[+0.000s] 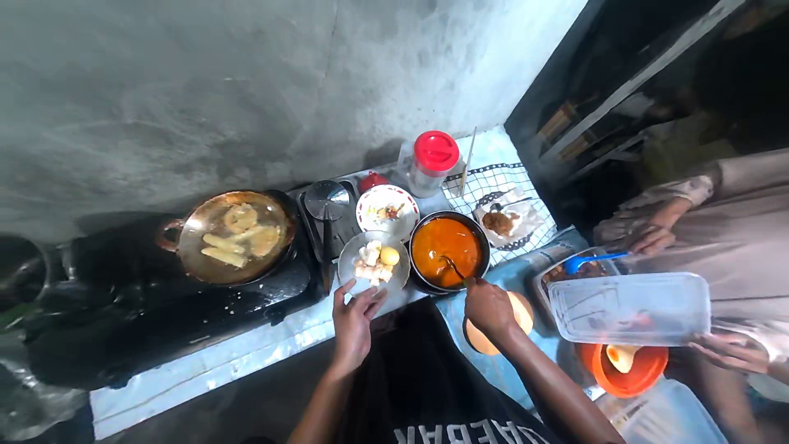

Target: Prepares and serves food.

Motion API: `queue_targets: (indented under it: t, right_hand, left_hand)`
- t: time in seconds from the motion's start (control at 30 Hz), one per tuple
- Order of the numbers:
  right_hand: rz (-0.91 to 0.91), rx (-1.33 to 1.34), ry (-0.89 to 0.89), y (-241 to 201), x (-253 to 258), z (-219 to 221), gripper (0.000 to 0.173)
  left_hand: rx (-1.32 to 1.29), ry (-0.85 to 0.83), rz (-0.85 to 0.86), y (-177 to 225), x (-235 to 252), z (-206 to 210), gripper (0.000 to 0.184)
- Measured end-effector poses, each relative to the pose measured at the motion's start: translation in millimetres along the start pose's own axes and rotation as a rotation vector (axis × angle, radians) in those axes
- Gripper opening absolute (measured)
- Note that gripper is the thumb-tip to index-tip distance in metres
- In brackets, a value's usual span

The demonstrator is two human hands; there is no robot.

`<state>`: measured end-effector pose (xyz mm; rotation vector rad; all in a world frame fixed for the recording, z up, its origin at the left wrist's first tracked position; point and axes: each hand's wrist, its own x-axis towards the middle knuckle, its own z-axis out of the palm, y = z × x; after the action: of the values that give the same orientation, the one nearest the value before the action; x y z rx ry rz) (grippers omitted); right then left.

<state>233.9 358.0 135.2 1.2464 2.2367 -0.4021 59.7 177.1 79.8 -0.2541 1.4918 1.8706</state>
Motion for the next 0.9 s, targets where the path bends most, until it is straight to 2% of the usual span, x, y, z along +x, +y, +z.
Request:
queue_targets:
  t: [0.13, 0.27, 0.37, 0.9]
  right_hand:
    - [-0.028, 0.236, -0.007, 18, 33, 20, 0.035]
    - [-0.139, 0.513, -0.019, 53, 65, 40, 0.035]
    - [-0.180, 0.616, -0.027, 76, 69, 42, 0.033]
    - [-0.093, 0.538, 0.123, 112, 26, 41, 0.034]
  left_hand:
    - [-0.008, 0.035, -0.038, -9, -7, -15, 0.046]
    - [-0.013, 0.047, -0.053, -13, -10, -19, 0.045]
    - [-0.017, 0.041, -0.041, -11, -8, -16, 0.047]
    - [0.030, 0.028, -0.055, -14, 0, 0, 0.044]
